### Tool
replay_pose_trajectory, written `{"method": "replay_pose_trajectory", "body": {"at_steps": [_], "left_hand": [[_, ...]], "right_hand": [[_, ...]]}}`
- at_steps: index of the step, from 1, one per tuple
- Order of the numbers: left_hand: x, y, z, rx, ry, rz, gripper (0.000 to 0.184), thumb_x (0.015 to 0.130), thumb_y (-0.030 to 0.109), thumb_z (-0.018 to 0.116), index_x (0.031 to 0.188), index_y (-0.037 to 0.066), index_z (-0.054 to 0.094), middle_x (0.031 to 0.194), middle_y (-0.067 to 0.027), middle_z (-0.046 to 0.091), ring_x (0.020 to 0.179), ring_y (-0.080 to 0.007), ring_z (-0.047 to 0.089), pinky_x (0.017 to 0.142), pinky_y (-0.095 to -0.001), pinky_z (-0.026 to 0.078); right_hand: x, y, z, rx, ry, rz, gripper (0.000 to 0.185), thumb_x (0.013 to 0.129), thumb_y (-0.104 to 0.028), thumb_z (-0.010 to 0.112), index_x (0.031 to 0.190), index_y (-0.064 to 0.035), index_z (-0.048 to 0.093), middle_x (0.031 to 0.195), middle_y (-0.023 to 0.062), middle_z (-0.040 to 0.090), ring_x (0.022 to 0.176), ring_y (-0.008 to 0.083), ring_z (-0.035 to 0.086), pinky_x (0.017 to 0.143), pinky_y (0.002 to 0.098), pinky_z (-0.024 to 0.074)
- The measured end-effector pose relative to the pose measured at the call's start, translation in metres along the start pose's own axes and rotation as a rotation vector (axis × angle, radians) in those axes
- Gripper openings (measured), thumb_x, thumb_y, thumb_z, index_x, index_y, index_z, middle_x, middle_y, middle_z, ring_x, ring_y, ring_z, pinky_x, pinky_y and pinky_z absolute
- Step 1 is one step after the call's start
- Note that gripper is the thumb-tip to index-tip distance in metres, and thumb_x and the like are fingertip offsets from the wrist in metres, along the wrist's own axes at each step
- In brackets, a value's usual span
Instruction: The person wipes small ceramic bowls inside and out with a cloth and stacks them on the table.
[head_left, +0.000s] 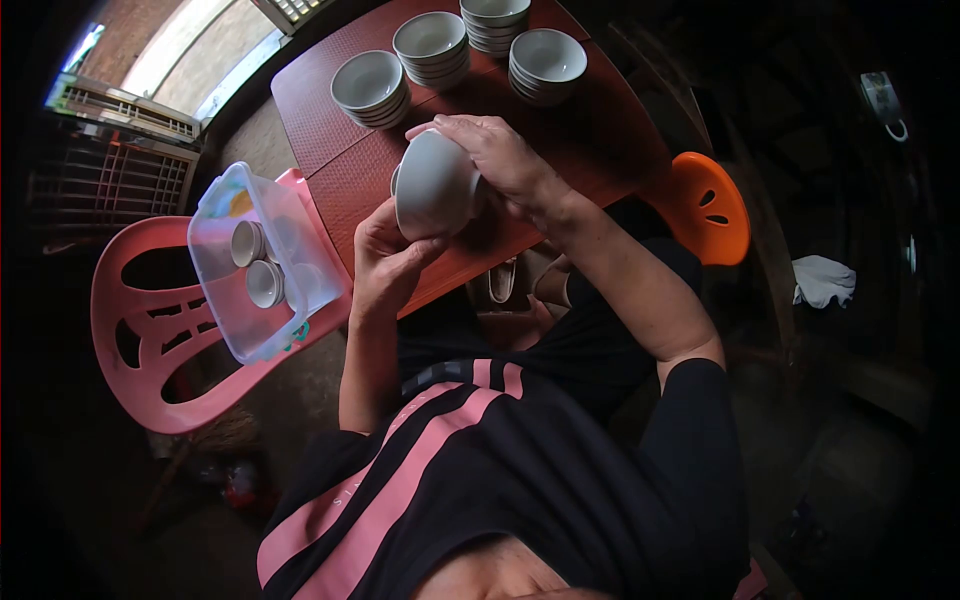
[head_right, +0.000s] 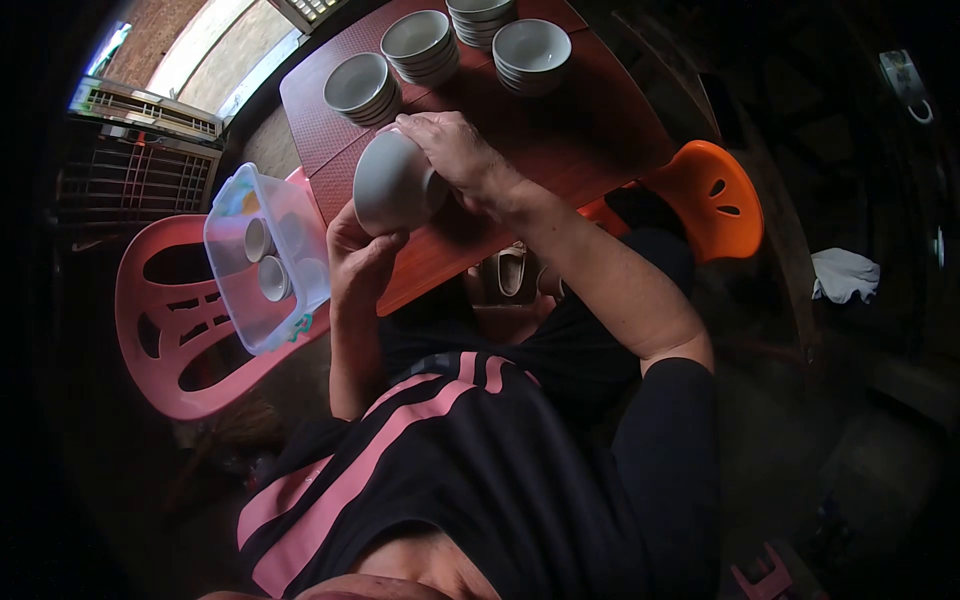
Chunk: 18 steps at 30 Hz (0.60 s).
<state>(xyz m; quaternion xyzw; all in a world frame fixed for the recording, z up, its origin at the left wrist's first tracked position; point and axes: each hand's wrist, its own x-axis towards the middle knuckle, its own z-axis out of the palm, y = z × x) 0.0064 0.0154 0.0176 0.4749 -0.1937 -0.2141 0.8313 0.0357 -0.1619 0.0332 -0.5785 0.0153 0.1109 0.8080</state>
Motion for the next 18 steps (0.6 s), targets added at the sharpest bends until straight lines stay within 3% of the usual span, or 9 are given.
{"method": "replay_pose_trajectory", "body": {"at_steps": [2,4,5,6,8,9,12,16,18], "left_hand": [[0.001,0.009,0.008,-0.047,0.007,-0.048,0.042,0.075,-0.003,0.067,0.114,-0.009,0.052,0.106,-0.0131,0.062,0.098,-0.0182,0.06,0.089,-0.0306,0.046],[0.0,0.012,0.012,-0.094,0.019,-0.093,0.043,0.075,-0.003,0.067,0.114,-0.01,0.052,0.106,-0.0134,0.062,0.098,-0.0185,0.06,0.089,-0.031,0.046],[-0.001,0.011,0.011,-0.089,0.043,-0.101,0.043,0.077,-0.002,0.066,0.116,-0.01,0.05,0.106,-0.0137,0.061,0.098,-0.0186,0.06,0.089,-0.0313,0.047],[-0.001,0.011,0.011,-0.084,0.066,-0.108,0.044,0.078,-0.001,0.065,0.118,-0.01,0.048,0.107,-0.014,0.061,0.098,-0.0187,0.06,0.088,-0.0317,0.047],[0.001,0.011,0.011,-0.165,0.092,-0.076,0.043,0.08,0.0,0.062,0.119,-0.01,0.046,0.108,-0.0146,0.06,0.098,-0.0193,0.06,0.088,-0.0317,0.047],[0.003,0.011,0.011,-0.249,0.118,-0.047,0.043,0.082,0.0,0.06,0.121,-0.01,0.044,0.109,-0.0153,0.06,0.098,-0.0199,0.06,0.087,-0.0317,0.048],[0.001,0.001,-0.012,-0.424,0.07,0.028,0.041,0.085,0.002,0.056,0.122,-0.009,0.041,0.115,-0.0172,0.056,0.101,-0.0223,0.059,0.088,-0.0305,0.048],[0.002,0.001,-0.005,-0.334,0.107,0.001,0.043,0.083,0.0,0.058,0.123,-0.008,0.042,0.114,-0.0161,0.057,0.103,-0.0217,0.058,0.091,-0.0333,0.046],[0.003,-0.001,0.0,-0.305,0.097,0.003,0.044,0.083,-0.001,0.058,0.123,-0.009,0.043,0.113,-0.0163,0.058,0.104,-0.022,0.058,0.093,-0.0342,0.045]], "right_hand": [[-0.002,-0.005,0.003,0.03,-0.005,-0.04,0.033,0.095,-0.025,0.042,0.107,0.0001,0.061,0.088,0.0064,0.064,0.079,0.0113,0.059,0.07,0.0259,0.0494],[-0.005,-0.011,0.004,-0.444,-0.037,-0.164,0.033,0.095,-0.025,0.041,0.107,-0.0006,0.06,0.089,0.0072,0.064,0.081,0.0119,0.06,0.072,0.0266,0.0495],[-0.008,-0.015,0.005,-0.514,0.0,-0.19,0.031,0.092,-0.023,0.046,0.108,-0.0008,0.06,0.095,0.0117,0.065,0.084,0.0179,0.063,0.077,0.0281,0.0496],[-0.008,-0.012,0.006,-0.512,-0.003,-0.192,0.031,0.092,-0.023,0.046,0.108,-0.0008,0.06,0.095,0.0117,0.065,0.084,0.0179,0.063,0.077,0.0281,0.0496],[-0.006,-0.003,0.007,-0.943,0.045,-0.911,0.031,0.086,-0.021,0.054,0.109,-0.0007,0.06,0.104,0.0159,0.063,0.09,0.0258,0.064,0.081,0.0322,0.0499],[-0.01,-0.004,0.012,-1.032,0.025,-1.038,0.033,0.081,-0.02,0.059,0.11,-0.003,0.061,0.114,0.0156,0.06,0.104,0.0307,0.059,0.091,0.0414,0.0449],[-0.037,-0.002,0.043,-1.289,0.019,-1.046,0.031,0.083,-0.02,0.057,0.112,-0.0071,0.061,0.123,0.0097,0.056,0.119,0.0284,0.049,0.103,0.0533,0.0249],[-0.023,0.0,0.029,-1.23,0.166,-0.935,0.036,0.083,-0.019,0.058,0.118,-0.0104,0.057,0.122,0.0072,0.057,0.119,0.0297,0.049,0.1,0.0593,0.0237],[-0.017,-0.004,0.017,-1.065,0.171,-0.675,0.034,0.087,-0.018,0.051,0.119,-0.0052,0.055,0.118,0.0117,0.058,0.111,0.0328,0.054,0.097,0.0526,0.0331]]}}
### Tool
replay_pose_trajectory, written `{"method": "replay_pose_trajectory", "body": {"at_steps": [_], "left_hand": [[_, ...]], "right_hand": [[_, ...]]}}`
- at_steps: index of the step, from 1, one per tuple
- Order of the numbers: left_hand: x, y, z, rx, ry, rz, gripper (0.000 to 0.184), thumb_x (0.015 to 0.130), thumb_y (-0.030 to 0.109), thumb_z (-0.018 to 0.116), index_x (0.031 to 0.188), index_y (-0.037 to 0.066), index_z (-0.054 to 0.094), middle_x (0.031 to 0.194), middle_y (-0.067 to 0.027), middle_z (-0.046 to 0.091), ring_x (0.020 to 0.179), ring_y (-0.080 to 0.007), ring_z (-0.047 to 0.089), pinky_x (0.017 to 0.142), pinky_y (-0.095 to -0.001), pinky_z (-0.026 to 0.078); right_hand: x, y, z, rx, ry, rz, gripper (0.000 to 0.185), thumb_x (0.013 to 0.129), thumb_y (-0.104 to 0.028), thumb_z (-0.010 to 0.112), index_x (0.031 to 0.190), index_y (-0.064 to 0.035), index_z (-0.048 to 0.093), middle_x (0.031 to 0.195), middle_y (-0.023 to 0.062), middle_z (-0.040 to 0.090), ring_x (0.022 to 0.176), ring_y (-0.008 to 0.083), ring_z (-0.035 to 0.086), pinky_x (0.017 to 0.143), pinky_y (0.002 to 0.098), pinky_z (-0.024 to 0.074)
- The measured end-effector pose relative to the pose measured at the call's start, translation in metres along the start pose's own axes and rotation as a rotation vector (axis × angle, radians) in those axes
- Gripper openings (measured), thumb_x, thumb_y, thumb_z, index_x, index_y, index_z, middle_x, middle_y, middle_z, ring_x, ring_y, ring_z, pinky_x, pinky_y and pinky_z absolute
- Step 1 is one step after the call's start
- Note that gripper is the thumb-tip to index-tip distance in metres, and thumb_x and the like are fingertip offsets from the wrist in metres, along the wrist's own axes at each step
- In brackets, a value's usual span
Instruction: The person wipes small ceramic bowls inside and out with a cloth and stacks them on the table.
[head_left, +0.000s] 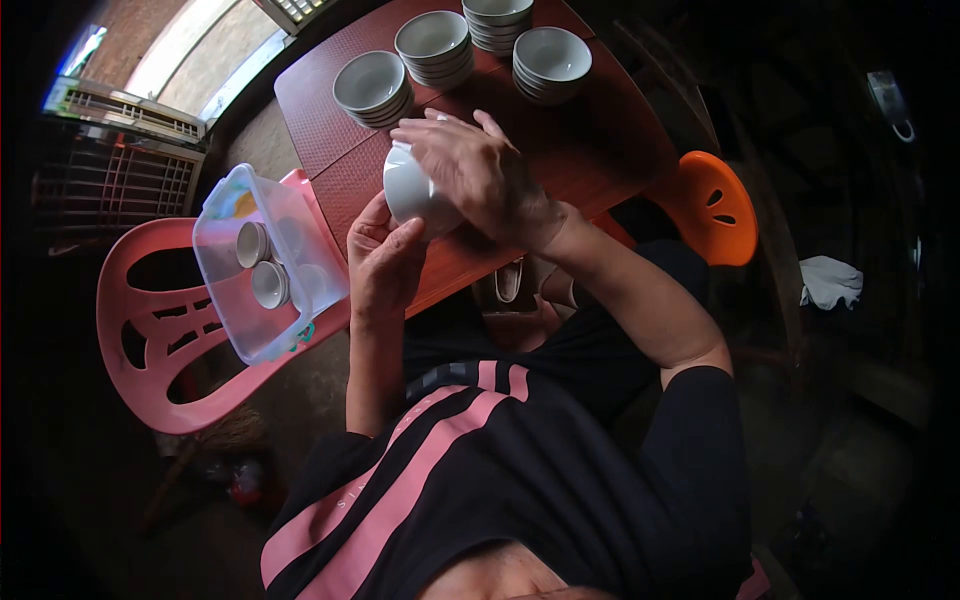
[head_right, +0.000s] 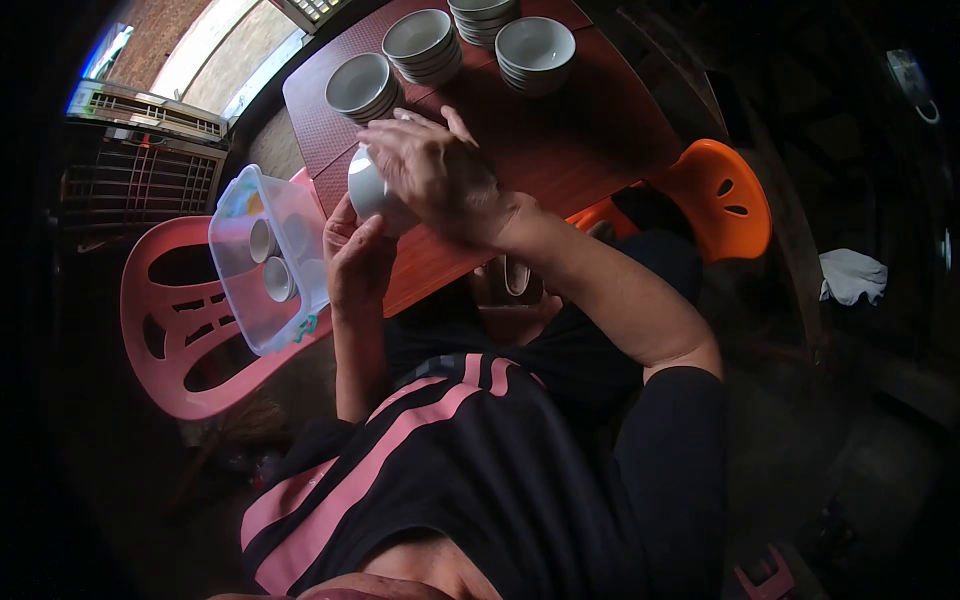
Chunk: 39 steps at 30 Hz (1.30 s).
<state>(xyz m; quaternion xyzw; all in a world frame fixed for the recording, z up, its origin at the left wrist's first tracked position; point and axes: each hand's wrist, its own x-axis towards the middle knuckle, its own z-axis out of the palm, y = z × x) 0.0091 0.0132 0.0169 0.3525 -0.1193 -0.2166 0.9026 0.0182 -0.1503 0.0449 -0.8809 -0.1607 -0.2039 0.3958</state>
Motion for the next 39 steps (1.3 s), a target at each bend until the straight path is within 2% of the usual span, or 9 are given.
{"method": "replay_pose_trajectory", "body": {"at_steps": [3,5,11,16,20,24,30,33,39], "left_hand": [[-0.002,-0.001,-0.001,0.04,-0.022,-0.007,0.045,0.082,-0.002,0.059,0.123,-0.01,0.043,0.113,-0.0171,0.058,0.104,-0.0229,0.058,0.096,-0.0355,0.042],[-0.002,-0.002,-0.001,0.091,-0.024,0.003,0.046,0.081,-0.002,0.059,0.123,-0.01,0.043,0.113,-0.0171,0.058,0.104,-0.0224,0.058,0.095,-0.0349,0.042],[-0.008,-0.001,-0.015,0.051,-0.135,0.013,0.034,0.082,0.0,0.059,0.113,-0.01,0.05,0.106,-0.0122,0.06,0.097,-0.0173,0.059,0.088,-0.0293,0.046],[-0.008,-0.001,0.002,0.331,-0.04,-0.073,0.032,0.081,-0.004,0.059,0.112,-0.009,0.054,0.107,-0.0102,0.061,0.098,-0.0143,0.058,0.088,-0.0264,0.044],[-0.01,-0.004,-0.005,0.3,-0.108,-0.013,0.039,0.08,-0.005,0.06,0.118,-0.009,0.051,0.109,-0.0114,0.06,0.101,-0.0159,0.057,0.09,-0.0274,0.044],[-0.006,-0.001,-0.002,0.31,-0.116,-0.027,0.041,0.08,-0.004,0.062,0.119,-0.01,0.05,0.109,-0.0125,0.06,0.101,-0.018,0.058,0.091,-0.0293,0.044],[-0.004,0.01,0.018,0.302,-0.015,-0.088,0.043,0.08,-0.001,0.063,0.119,-0.01,0.047,0.109,-0.0146,0.06,0.1,-0.0194,0.059,0.091,-0.0314,0.045],[-0.003,0.012,0.013,0.169,-0.04,-0.05,0.045,0.081,0.003,0.062,0.121,-0.01,0.046,0.11,-0.0161,0.059,0.101,-0.0202,0.059,0.09,-0.0314,0.045],[-0.005,0.007,-0.016,-0.018,-0.078,-0.02,0.044,0.083,0.001,0.056,0.123,-0.008,0.042,0.112,-0.0159,0.058,0.102,-0.022,0.059,0.09,-0.0339,0.047]], "right_hand": [[0.014,0.03,-0.003,0.579,-0.176,0.425,0.035,0.092,-0.029,0.044,0.102,0.0005,0.062,0.091,0.018,0.065,0.082,0.0294,0.065,0.07,0.0314,0.0505],[0.014,0.03,-0.008,0.603,-0.308,0.487,0.032,0.093,-0.02,0.042,0.108,0.003,0.059,0.108,0.0193,0.061,0.102,0.0252,0.06,0.089,0.0304,0.046],[-0.009,-0.022,0.011,-0.139,0.036,-0.398,0.025,0.08,-0.02,0.062,0.103,-0.0093,0.065,0.112,0.0057,0.061,0.113,0.0261,0.053,0.097,0.054,0.0334],[0.01,0.017,0.005,0.061,-0.126,-0.174,0.025,0.087,-0.02,0.05,0.098,-0.0033,0.064,0.094,0.0119,0.064,0.092,0.0245,0.061,0.083,0.0362,0.0457],[0.014,0.031,-0.002,1.07,-0.274,0.885,0.034,0.093,-0.024,0.041,0.103,-0.0019,0.064,0.096,0.008,0.064,0.083,0.0156,0.06,0.079,0.0282,0.0472],[0.011,0.037,0.007,1.091,-0.188,0.893,0.035,0.093,-0.026,0.041,0.102,-0.0011,0.064,0.094,0.0081,0.064,0.084,0.0154,0.06,0.078,0.0272,0.0472],[0.009,0.023,0.005,0.842,-0.197,0.525,0.036,0.093,-0.026,0.043,0.103,0.0022,0.062,0.094,0.0092,0.064,0.084,0.0155,0.06,0.077,0.0294,0.0496],[0.003,0.014,0.01,0.032,0.125,-0.371,0.03,0.087,-0.024,0.054,0.105,-0.0009,0.061,0.101,0.0135,0.063,0.091,0.0279,0.062,0.083,0.0337,0.0479],[-0.01,-0.019,0.014,-0.136,0.107,-0.401,0.026,0.083,-0.022,0.059,0.105,-0.0092,0.063,0.115,0.0063,0.06,0.112,0.0257,0.054,0.098,0.0531,0.0324]]}}
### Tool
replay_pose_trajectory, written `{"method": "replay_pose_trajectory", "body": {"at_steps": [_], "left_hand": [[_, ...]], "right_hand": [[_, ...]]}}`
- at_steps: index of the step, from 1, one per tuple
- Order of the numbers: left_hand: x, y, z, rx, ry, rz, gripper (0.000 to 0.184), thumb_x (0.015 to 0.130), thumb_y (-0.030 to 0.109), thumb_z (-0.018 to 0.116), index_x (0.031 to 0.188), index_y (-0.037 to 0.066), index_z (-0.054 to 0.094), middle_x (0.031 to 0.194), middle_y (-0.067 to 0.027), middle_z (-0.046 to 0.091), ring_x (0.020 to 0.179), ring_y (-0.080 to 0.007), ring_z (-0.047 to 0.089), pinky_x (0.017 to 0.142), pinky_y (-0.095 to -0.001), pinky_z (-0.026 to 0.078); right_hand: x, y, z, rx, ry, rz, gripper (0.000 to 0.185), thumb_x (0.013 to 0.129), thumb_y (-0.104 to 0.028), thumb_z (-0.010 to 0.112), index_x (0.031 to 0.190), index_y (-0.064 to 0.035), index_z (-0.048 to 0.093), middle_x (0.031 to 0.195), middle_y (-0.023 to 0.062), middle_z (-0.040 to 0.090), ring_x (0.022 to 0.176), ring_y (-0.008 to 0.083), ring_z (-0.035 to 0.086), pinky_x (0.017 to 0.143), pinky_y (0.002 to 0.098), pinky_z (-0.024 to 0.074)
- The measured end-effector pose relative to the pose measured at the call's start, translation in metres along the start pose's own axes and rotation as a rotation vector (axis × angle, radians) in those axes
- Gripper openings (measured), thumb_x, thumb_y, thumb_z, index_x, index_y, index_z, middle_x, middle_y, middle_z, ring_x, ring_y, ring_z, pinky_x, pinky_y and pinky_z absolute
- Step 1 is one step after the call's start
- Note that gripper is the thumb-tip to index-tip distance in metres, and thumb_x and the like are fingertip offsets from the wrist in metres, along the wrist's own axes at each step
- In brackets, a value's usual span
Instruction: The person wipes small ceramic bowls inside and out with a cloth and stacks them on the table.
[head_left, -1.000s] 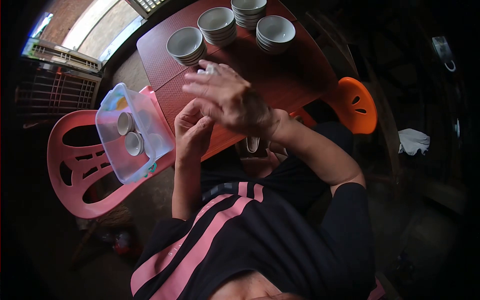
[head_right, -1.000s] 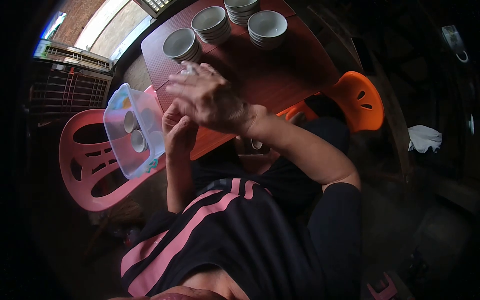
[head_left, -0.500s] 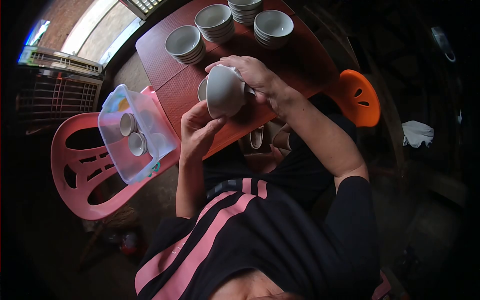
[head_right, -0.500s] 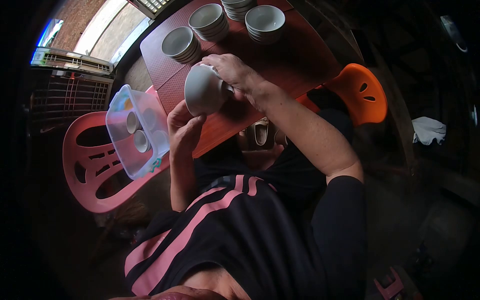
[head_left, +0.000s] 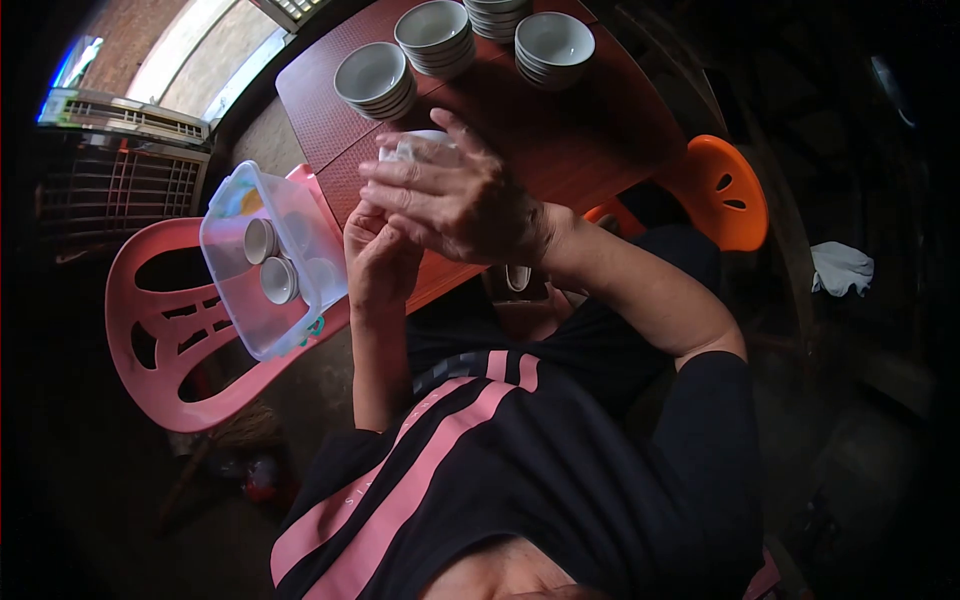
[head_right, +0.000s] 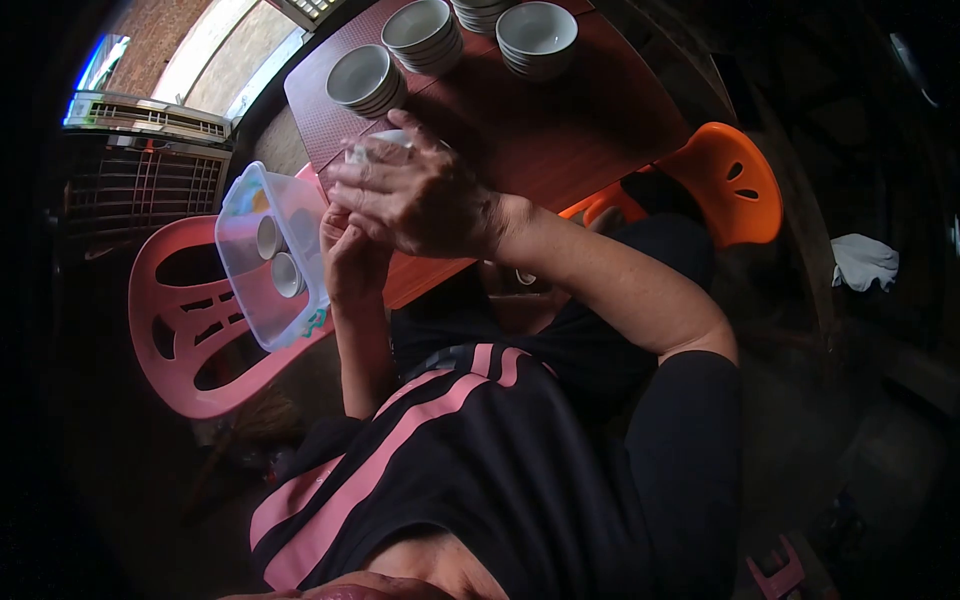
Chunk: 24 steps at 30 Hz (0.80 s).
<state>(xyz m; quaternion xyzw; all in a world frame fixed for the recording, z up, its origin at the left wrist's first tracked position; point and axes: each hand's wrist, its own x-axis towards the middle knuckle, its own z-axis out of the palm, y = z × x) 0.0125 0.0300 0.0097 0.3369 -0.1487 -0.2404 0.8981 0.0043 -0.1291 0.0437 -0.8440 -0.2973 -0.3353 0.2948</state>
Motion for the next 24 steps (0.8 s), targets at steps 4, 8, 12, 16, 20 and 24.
{"method": "replay_pose_trajectory", "body": {"at_steps": [4,8,12,16,20,24], "left_hand": [[0.002,-0.004,0.017,0.119,0.029,0.007,0.045,0.08,0.0,0.059,0.122,-0.009,0.045,0.112,-0.016,0.059,0.105,-0.0223,0.058,0.094,-0.0347,0.043],[-0.001,-0.006,0.011,0.162,-0.005,0.003,0.048,0.079,0.0,0.063,0.122,-0.01,0.045,0.114,-0.016,0.058,0.106,-0.022,0.057,0.096,-0.0346,0.041],[0.002,-0.004,0.014,0.17,0.02,0.009,0.045,0.08,0.004,0.064,0.119,-0.01,0.047,0.112,-0.0153,0.059,0.104,-0.0212,0.057,0.094,-0.0332,0.043],[-0.002,-0.004,0.006,0.099,-0.004,0.002,0.037,0.08,0.007,0.064,0.111,-0.009,0.051,0.104,-0.0124,0.061,0.102,-0.0186,0.058,0.088,-0.0304,0.046],[-0.001,-0.006,0.012,0.288,0.011,0.011,0.04,0.079,0.001,0.063,0.115,-0.011,0.05,0.106,-0.0135,0.061,0.098,-0.0178,0.059,0.086,-0.0279,0.046],[-0.005,-0.007,0.01,0.238,-0.042,0.092,0.042,0.077,-0.002,0.063,0.117,-0.01,0.05,0.105,-0.0123,0.062,0.097,-0.0165,0.059,0.086,-0.0273,0.046]], "right_hand": [[-0.001,0.039,0.008,0.056,0.002,0.097,0.03,0.083,-0.017,0.057,0.107,0.0008,0.058,0.105,0.0165,0.062,0.095,0.0292,0.062,0.084,0.0361,0.0482],[0.004,0.054,-0.007,1.039,-0.245,1.021,0.037,0.094,-0.028,0.042,0.105,0.0026,0.06,0.103,0.0156,0.063,0.094,0.0222,0.062,0.08,0.0271,0.0482],[0.007,0.014,-0.009,0.408,-0.041,0.425,0.032,0.09,-0.031,0.051,0.108,-0.0077,0.063,0.112,0.0114,0.06,0.104,0.0243,0.057,0.092,0.0386,0.0414],[0.002,0.004,-0.002,0.042,-0.096,0.043,0.025,0.082,-0.028,0.062,0.102,-0.0133,0.065,0.115,0.0057,0.058,0.113,0.0271,0.051,0.096,0.0568,0.0332],[0.006,0.035,-0.007,0.442,-0.147,0.389,0.027,0.09,-0.021,0.046,0.099,0.0,0.061,0.092,0.0126,0.063,0.083,0.0198,0.062,0.075,0.0299,0.0502],[0.002,0.045,-0.006,1.498,-0.061,1.412,0.026,0.092,-0.022,0.041,0.087,-0.0046,0.059,0.079,0.0034,0.062,0.069,0.0138,0.06,0.068,0.0294,0.0517]]}}
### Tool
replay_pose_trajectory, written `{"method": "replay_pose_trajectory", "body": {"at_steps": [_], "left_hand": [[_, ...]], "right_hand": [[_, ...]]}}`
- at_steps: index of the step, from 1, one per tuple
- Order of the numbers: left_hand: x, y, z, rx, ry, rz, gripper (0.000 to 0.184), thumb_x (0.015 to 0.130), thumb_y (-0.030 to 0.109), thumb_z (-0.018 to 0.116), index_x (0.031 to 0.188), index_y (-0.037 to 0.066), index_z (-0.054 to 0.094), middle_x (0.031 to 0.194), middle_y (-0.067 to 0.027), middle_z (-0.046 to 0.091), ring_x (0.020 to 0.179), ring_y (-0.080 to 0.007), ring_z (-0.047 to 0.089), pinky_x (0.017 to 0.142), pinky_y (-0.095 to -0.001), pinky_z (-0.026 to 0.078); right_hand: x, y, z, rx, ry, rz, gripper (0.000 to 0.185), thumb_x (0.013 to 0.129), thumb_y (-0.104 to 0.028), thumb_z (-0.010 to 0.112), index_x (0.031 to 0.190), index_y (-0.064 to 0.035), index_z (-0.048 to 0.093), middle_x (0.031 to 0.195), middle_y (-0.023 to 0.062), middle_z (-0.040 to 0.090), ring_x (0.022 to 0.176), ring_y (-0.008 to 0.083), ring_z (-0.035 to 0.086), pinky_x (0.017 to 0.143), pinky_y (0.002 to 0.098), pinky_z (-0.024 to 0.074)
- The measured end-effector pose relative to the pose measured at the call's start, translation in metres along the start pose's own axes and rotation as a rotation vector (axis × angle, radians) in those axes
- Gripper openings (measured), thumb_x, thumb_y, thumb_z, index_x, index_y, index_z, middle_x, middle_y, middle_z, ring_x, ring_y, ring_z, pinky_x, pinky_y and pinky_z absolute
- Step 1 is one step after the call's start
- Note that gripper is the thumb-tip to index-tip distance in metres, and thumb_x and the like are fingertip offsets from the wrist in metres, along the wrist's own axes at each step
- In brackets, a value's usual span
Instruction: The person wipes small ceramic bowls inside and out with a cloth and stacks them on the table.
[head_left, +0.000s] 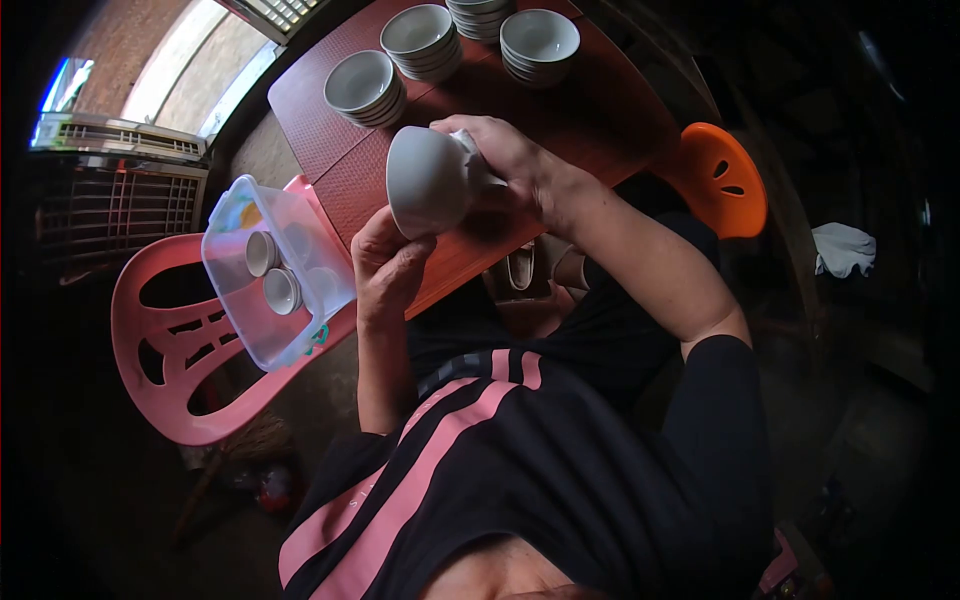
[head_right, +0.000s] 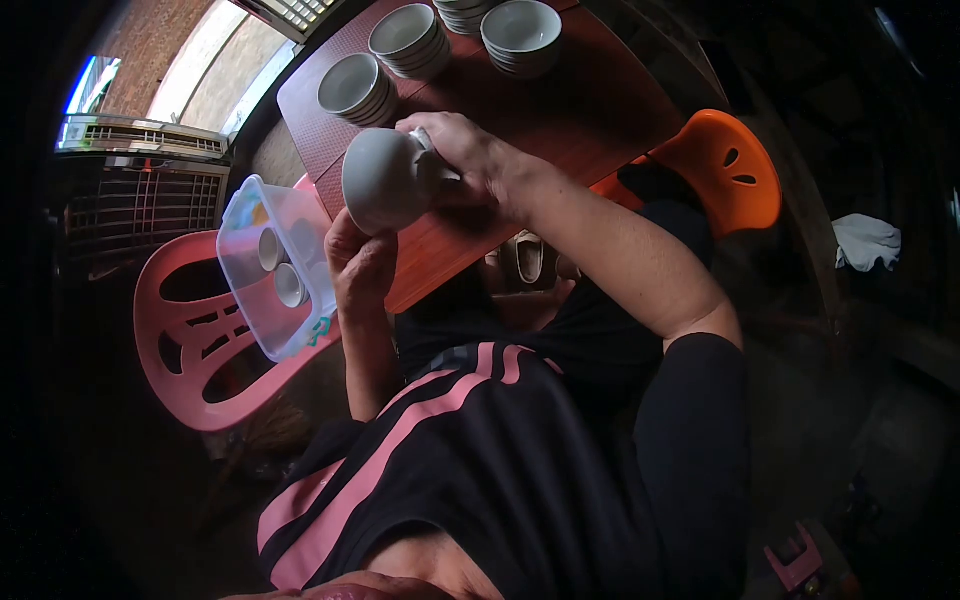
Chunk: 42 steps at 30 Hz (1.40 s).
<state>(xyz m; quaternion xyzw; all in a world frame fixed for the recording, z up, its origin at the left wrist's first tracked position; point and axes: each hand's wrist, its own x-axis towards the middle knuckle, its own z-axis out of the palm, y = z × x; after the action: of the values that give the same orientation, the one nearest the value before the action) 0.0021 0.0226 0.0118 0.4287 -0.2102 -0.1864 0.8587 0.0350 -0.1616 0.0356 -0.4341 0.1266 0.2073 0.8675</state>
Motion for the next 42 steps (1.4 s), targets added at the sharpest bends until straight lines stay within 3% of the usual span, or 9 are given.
{"method": "replay_pose_trajectory", "body": {"at_steps": [7,11,13,18,28,31,35,38,42], "left_hand": [[0.01,0.017,0.001,0.104,-0.044,-0.153,0.038,0.076,-0.003,0.065,0.112,-0.009,0.054,0.101,-0.0106,0.064,0.092,-0.0142,0.059,0.083,-0.0257,0.046],[0.013,0.014,0.004,0.141,0.067,-0.161,0.039,0.076,0.003,0.069,0.111,-0.008,0.054,0.1,-0.01,0.063,0.091,-0.0145,0.06,0.082,-0.0253,0.047],[0.011,0.007,-0.003,0.156,0.063,-0.129,0.041,0.077,0.005,0.069,0.112,-0.008,0.053,0.1,-0.0099,0.063,0.09,-0.0146,0.06,0.081,-0.025,0.047],[0.008,0.007,-0.006,0.0,0.059,-0.078,0.038,0.079,0.004,0.067,0.111,-0.008,0.05,0.101,-0.0108,0.061,0.089,-0.0169,0.061,0.079,-0.0253,0.049],[0.011,-0.003,0.004,0.077,0.089,-0.114,0.03,0.077,-0.005,0.064,0.106,-0.008,0.055,0.099,-0.0107,0.063,0.091,-0.0156,0.06,0.084,-0.0286,0.047],[0.007,-0.004,-0.005,0.034,0.061,-0.096,0.026,0.077,-0.003,0.065,0.102,-0.007,0.056,0.095,-0.008,0.062,0.087,-0.0129,0.059,0.079,-0.0255,0.048],[0.0,-0.005,-0.017,0.196,0.036,-0.139,0.022,0.076,-0.002,0.066,0.096,-0.005,0.058,0.089,-0.0051,0.062,0.083,-0.0109,0.059,0.076,-0.0248,0.048],[0.002,0.001,0.001,0.228,0.052,-0.178,0.027,0.074,-0.004,0.067,0.1,-0.006,0.059,0.092,-0.0082,0.064,0.087,-0.0133,0.06,0.081,-0.0266,0.047],[-0.001,-0.001,-0.003,0.077,0.048,-0.045,0.031,0.073,-0.006,0.065,0.104,-0.007,0.058,0.099,-0.012,0.064,0.092,-0.0172,0.061,0.085,-0.0291,0.047]], "right_hand": [[0.013,0.012,-0.015,0.387,-0.165,0.104,0.022,0.09,-0.022,0.046,0.083,-0.0039,0.058,0.078,0.0073,0.062,0.067,0.0161,0.062,0.065,0.035,0.0547],[0.0,0.009,0.004,-0.45,-0.048,-0.336,0.034,0.092,-0.027,0.046,0.108,-0.0001,0.059,0.101,0.0117,0.063,0.092,0.021,0.06,0.083,0.0294,0.0472],[-0.006,0.011,0.013,-0.996,0.002,-1.074,0.03,0.089,-0.025,0.051,0.105,-0.0022,0.061,0.107,0.0139,0.062,0.101,0.0291,0.058,0.088,0.0316,0.0447],[-0.024,0.034,0.033,-1.545,-0.028,-1.434,0.03,0.082,-0.027,0.061,0.105,-0.0088,0.064,0.116,0.0058,0.06,0.116,0.0232,0.051,0.098,0.0522,0.0317],[0.001,0.003,0.011,-0.932,0.121,-0.458,0.036,0.092,-0.028,0.047,0.112,-0.0016,0.06,0.101,0.0157,0.064,0.092,0.0218,0.063,0.081,0.0294,0.0484],[-0.015,0.024,0.028,-1.491,0.143,-1.25,0.029,0.084,-0.029,0.058,0.103,-0.0078,0.065,0.112,0.0102,0.06,0.108,0.0263,0.056,0.093,0.0393,0.0412],[-0.009,0.024,0.021,-1.507,0.048,-1.157,0.027,0.081,-0.03,0.06,0.096,-0.0084,0.066,0.107,0.0079,0.062,0.103,0.0261,0.057,0.09,0.0394,0.0417],[0.006,0.004,0.006,-0.852,-0.101,-0.409,0.03,0.09,-0.028,0.049,0.1,-0.004,0.064,0.094,0.0101,0.064,0.083,0.0188,0.062,0.079,0.0294,0.0463],[0.017,0.009,-0.006,-0.279,-0.118,-0.122,0.035,0.094,-0.029,0.041,0.106,-0.0022,0.059,0.093,0.0083,0.064,0.083,0.0158,0.061,0.073,0.0309,0.0505]]}}
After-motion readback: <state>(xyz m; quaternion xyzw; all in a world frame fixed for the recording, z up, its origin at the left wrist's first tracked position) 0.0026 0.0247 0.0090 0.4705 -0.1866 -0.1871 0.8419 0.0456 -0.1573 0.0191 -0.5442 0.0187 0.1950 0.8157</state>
